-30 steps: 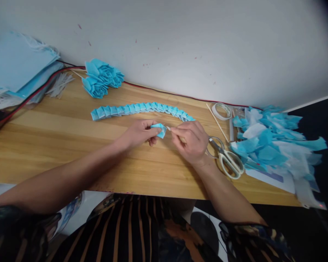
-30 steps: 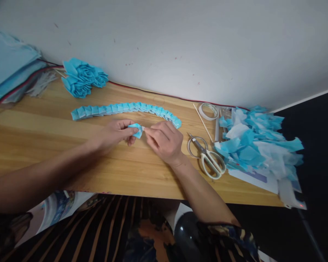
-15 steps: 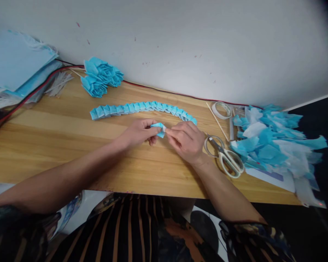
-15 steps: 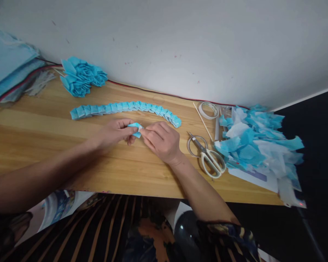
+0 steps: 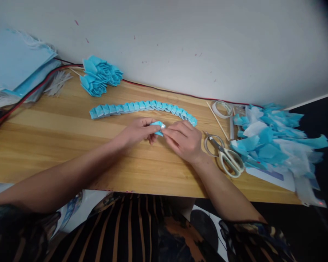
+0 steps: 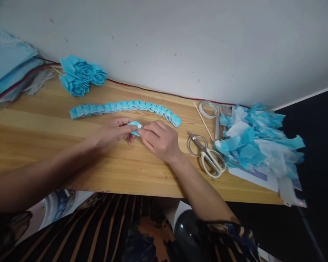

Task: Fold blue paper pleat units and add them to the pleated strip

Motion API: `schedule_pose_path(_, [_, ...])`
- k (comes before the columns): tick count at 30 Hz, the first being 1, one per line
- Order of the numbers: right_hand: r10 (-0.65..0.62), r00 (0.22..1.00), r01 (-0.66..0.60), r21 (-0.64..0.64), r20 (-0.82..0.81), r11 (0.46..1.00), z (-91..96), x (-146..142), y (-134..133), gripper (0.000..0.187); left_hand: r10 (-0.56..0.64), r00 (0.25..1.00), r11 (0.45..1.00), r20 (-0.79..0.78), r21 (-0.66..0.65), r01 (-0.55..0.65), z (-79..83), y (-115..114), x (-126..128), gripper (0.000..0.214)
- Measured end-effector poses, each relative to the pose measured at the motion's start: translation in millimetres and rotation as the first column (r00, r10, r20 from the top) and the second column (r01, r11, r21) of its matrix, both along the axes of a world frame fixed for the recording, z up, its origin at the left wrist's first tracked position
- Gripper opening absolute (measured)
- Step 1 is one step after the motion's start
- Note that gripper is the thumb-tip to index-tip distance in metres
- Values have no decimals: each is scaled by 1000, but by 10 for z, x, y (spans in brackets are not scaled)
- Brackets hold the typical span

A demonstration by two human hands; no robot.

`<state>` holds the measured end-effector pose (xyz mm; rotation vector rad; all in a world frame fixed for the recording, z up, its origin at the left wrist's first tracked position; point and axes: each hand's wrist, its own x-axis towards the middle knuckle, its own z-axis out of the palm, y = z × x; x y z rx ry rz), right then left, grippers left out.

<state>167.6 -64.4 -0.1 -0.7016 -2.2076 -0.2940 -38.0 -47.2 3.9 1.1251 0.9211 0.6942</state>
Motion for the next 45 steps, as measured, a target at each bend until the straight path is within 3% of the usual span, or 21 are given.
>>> schedule_pose_path(5, [61, 998, -64, -173, -20, 983, 13, 20, -11, 30, 48, 999, 998, 19, -33, -47, -21, 43, -10, 18])
schedule_pose_path(8, [-10, 985, -51, -345, -174, 937, 50, 41, -28, 25, 49, 998, 999, -51, -21, -50, 21, 59, -13, 19])
schedule_pose_path(11, [-179, 932, -37, -576, -314, 817, 68, 51, -26, 18, 10, 989, 1000, -151, 22, -7, 82, 48, 2, 20])
schedule_pose_path(15, [-167, 927, -168, -770, -336, 616, 33, 14, -8, 32, -47, 967, 990, -250, 118, 79, 124, 6, 20, 18])
schedule_pose_path(17, [-158, 926, -194, -792, -342, 579, 15, -16, -5, 34, -55, 953, 971, -299, 208, 121, 119, -11, 14, 17])
schedule_pose_path(19, [-168, 915, -209, -788, -366, 580, 5, -36, -1, 34, -53, 949, 955, -310, 261, 138, 109, -16, -2, 15])
schedule_pose_path(24, [-226, 847, -298, -781, -482, 550, -13, -43, 16, 33, -70, 980, 965, -187, 237, 114, 114, -2, -14, 27])
schedule_pose_path(29, [-276, 786, -367, -776, -554, 512, -29, -83, 3, 34, -42, 986, 960, -158, 267, 84, 99, -32, 30, 23])
schedule_pose_path(36, [-326, 779, -370, -813, -535, 449, -2, -100, -23, 34, 42, 992, 964, -117, 266, -10, 4, 16, 3, 25])
schedule_pose_path(45, [-310, 815, -351, -843, -489, 408, -8, -55, -24, 39, 78, 984, 948, -162, 319, -23, -29, 2, -1, 26])
